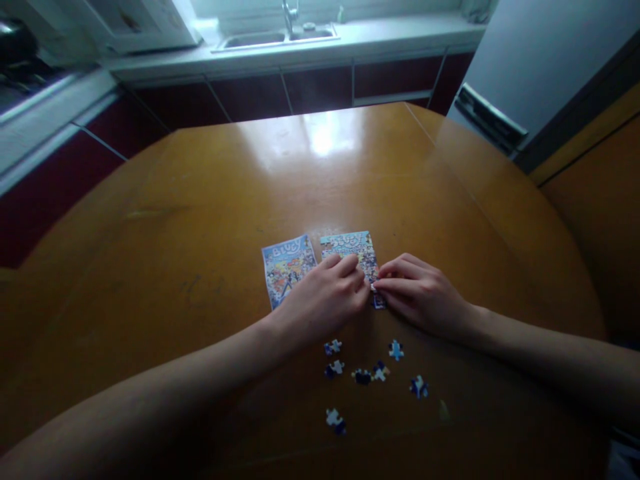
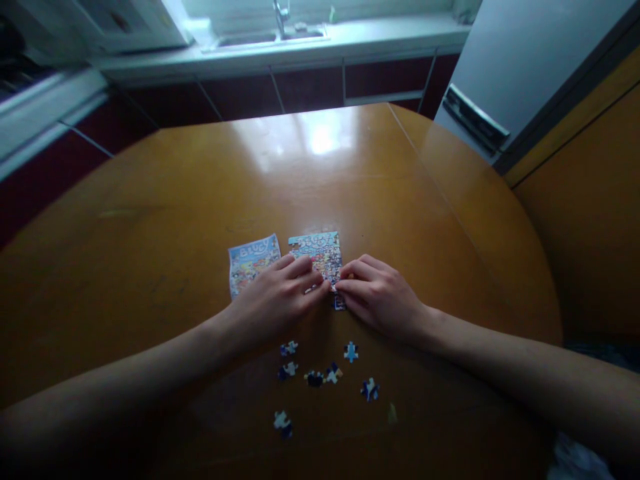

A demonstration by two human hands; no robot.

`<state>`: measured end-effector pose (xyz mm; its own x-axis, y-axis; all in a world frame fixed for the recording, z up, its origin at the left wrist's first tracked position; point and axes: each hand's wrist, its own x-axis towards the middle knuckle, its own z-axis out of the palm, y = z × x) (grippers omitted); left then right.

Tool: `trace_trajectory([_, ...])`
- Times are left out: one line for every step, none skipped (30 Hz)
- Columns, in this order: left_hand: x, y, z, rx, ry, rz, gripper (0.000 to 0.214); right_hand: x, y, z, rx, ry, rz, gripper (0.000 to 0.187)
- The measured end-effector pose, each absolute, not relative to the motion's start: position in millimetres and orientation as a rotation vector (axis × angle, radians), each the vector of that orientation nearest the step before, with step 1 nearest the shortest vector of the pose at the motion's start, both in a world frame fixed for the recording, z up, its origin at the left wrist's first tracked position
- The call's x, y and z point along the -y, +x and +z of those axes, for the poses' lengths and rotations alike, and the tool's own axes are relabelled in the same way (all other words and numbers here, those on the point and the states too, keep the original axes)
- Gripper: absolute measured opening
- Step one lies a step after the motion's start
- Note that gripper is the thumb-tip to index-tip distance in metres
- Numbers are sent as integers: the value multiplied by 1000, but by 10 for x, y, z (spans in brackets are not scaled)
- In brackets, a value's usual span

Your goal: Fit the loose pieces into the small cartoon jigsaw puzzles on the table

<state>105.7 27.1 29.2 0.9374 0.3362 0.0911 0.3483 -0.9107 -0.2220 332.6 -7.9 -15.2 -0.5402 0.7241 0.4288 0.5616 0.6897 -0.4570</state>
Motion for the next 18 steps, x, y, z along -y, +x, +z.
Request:
trace_trajectory([-270, 1054, 287, 502, -2852, -81, 17, 79, 3326, -152, 2296, -982, 350, 17])
trace_trajectory([-271, 1052, 283, 487, -2844, -88, 16, 79, 3327, -152, 2296, -983, 346, 17])
trace_trajectory([-271, 1051, 280, 469, -2833, -93, 15, 80, 3327, -153, 2296, -984, 343, 17])
trace_trajectory([-273, 1051, 278, 447, -2822, -98, 13, 81, 3327, -154, 2295, -983, 338, 17])
trace_trajectory([-275, 1053, 278, 422, -2810, -102, 10, 82, 3327, -156, 2295, -984, 338, 17])
trace_trajectory([-278, 1057, 280, 394, -2801, -107, 8, 83, 3327, -159, 2294, -985, 338, 17])
trace_trajectory([-281, 1061, 284, 368, -2794, -110, 8, 83, 3327, -162, 2294, -987, 337, 17])
trace_trajectory([-286, 1067, 289, 344, -2788, -112, 8, 84, 3327, -164, 2294, -986, 335, 18])
trace_trajectory([-293, 1072, 295, 323, -2783, -113, 9, 84, 3327, -166, 2294, -985, 332, 18])
trace_trajectory([-300, 1077, 302, 305, -2778, -117, 11, 85, 3327, -167, 2295, -984, 328, 17])
trace_trajectory([-310, 1080, 308, 289, -2771, -125, 11, 85, 3326, -166, 2298, -982, 324, 17])
trace_trajectory([-321, 1082, 314, 274, -2766, -134, 12, 85, 3326, -164, 2301, -981, 319, 17])
trace_trajectory([-335, 1081, 319, 260, -2762, -144, 12, 85, 3325, -160, 2306, -980, 315, 17])
trace_trajectory([-352, 1079, 323, 244, -2762, -146, 12, 85, 3324, -156, 2311, -981, 313, 16])
trace_trajectory([-370, 1074, 325, 229, -2764, -143, 11, 85, 3324, -152, 2315, -983, 312, 16])
trace_trajectory([-390, 1068, 326, 214, -2769, -134, 11, 85, 3324, -149, 2319, -984, 312, 17])
trace_trajectory([-411, 1061, 325, 202, -2775, -120, 10, 85, 3324, -148, 2321, -986, 311, 17])
trace_trajectory([-432, 1054, 323, 195, -2783, -109, 10, 85, 3325, -149, 2323, -986, 309, 17])
